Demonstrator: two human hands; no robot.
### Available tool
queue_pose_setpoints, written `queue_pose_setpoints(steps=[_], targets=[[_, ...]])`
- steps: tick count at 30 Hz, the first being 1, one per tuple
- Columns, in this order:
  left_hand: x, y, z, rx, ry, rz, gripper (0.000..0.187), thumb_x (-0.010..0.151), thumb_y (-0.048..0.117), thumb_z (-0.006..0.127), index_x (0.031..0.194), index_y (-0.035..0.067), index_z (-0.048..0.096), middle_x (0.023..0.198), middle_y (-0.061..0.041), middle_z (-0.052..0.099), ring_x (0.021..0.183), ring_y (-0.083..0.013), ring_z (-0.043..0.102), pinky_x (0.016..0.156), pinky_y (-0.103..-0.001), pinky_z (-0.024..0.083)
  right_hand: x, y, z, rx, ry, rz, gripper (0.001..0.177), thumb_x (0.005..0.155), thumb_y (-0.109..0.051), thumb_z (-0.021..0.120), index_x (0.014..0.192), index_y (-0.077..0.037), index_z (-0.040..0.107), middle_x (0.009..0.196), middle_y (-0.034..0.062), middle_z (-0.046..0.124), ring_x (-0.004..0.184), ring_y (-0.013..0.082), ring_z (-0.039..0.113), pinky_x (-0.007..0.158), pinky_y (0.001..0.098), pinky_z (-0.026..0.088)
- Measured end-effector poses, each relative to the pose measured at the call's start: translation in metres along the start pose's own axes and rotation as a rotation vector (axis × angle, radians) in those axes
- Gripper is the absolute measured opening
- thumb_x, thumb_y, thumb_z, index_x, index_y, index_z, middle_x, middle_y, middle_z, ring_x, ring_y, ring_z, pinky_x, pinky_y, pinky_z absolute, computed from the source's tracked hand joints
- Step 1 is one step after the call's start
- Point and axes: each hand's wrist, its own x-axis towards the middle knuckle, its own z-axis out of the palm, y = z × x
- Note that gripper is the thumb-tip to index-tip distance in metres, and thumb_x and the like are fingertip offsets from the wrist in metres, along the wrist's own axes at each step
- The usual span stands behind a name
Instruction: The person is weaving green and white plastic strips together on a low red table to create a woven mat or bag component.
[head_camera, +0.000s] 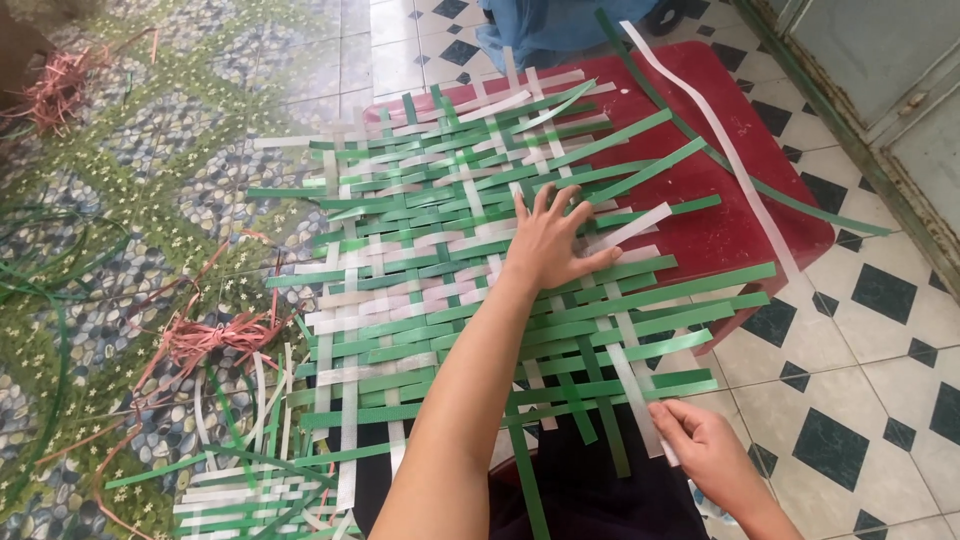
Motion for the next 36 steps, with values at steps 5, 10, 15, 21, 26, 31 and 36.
queue_pose_setpoints(steps=[5, 10, 15, 21, 26, 31, 36], targets=[[0.0, -0.002, -0.003, 0.056, -0.12, 0.061, 0.085, 0.08, 0.078, 0.026, 0.146, 0.028, 0.039, 0.157, -0.008, 0.027, 0.146, -0.0424, 0.012, 0.105, -0.079, 0.009, -0.002, -0.013, -0.007, -0.009, -0.011, 0.12, 0.043, 0.095, -0.037, 0.058, 0.069, -0.004, 0.069, 0.061, 0.0017, 0.051, 0.06, 0.0136, 0.05, 0.062, 0.026, 0.037], [0.001, -0.003, -0.001, 0.022, -0.061, 0.067, 0.085, 0.079, 0.077, 0.027, 0.136, 0.017, 0.049, 0.151, -0.009, 0.037, 0.144, -0.041, 0.017, 0.108, -0.077, 0.008, 0.0, -0.014, -0.012, 0.034, -0.003, 0.17, 0.045, 0.094, -0.036, 0.058, 0.068, -0.001, 0.068, 0.055, 0.0067, 0.055, 0.055, 0.0174, 0.053, 0.059, 0.0297, 0.042], [0.003, -0.004, 0.002, 0.065, -0.053, 0.058, 0.093, 0.076, 0.081, 0.019, 0.131, 0.013, 0.05, 0.145, -0.008, 0.041, 0.143, -0.0388, 0.022, 0.112, -0.072, 0.004, -0.002, -0.021, -0.018, 0.152, 0.037, 0.228, 0.049, 0.1, -0.031, 0.055, 0.068, 0.006, 0.062, 0.048, 0.0114, 0.044, 0.043, 0.0198, 0.038, 0.045, 0.0327, 0.033], [0.0, -0.004, 0.002, 0.083, -0.019, 0.017, 0.097, 0.074, 0.083, 0.017, 0.128, 0.011, 0.051, 0.141, -0.009, 0.043, 0.138, -0.0366, 0.029, 0.113, -0.071, 0.004, -0.004, -0.023, -0.013, 0.147, 0.068, 0.151, 0.047, 0.1, -0.029, 0.054, 0.068, 0.005, 0.063, 0.048, 0.0098, 0.043, 0.048, 0.019, 0.042, 0.054, 0.0327, 0.039], [0.0, -0.008, 0.006, 0.006, -0.036, 0.059, 0.096, 0.076, 0.082, 0.025, 0.135, 0.009, 0.047, 0.145, -0.012, 0.039, 0.139, -0.0375, 0.027, 0.112, -0.07, 0.012, -0.001, -0.013, -0.007, 0.098, 0.029, 0.085, 0.048, 0.099, -0.032, 0.054, 0.062, -0.001, 0.058, 0.048, 0.0062, 0.046, 0.048, 0.0177, 0.045, 0.056, 0.0302, 0.038], [-0.003, -0.008, 0.003, -0.006, -0.029, 0.099, 0.095, 0.076, 0.082, 0.028, 0.134, 0.009, 0.049, 0.146, -0.012, 0.04, 0.138, -0.0393, 0.029, 0.111, -0.071, 0.012, -0.001, -0.029, -0.014, 0.091, -0.025, 0.195, 0.046, 0.095, -0.033, 0.059, 0.063, 0.0, 0.063, 0.053, 0.008, 0.052, 0.055, 0.0181, 0.053, 0.059, 0.0323, 0.05], [-0.005, -0.009, 0.003, -0.027, -0.044, 0.122, 0.093, 0.075, 0.081, 0.033, 0.131, 0.009, 0.052, 0.149, -0.013, 0.039, 0.139, -0.0393, 0.029, 0.111, -0.07, 0.013, 0.003, -0.022, -0.031, 0.069, -0.117, 0.447, 0.045, 0.089, -0.033, 0.06, 0.108, 0.001, 0.081, 0.094, 0.0109, 0.075, 0.071, 0.0218, 0.064, 0.061, 0.0308, 0.051]])
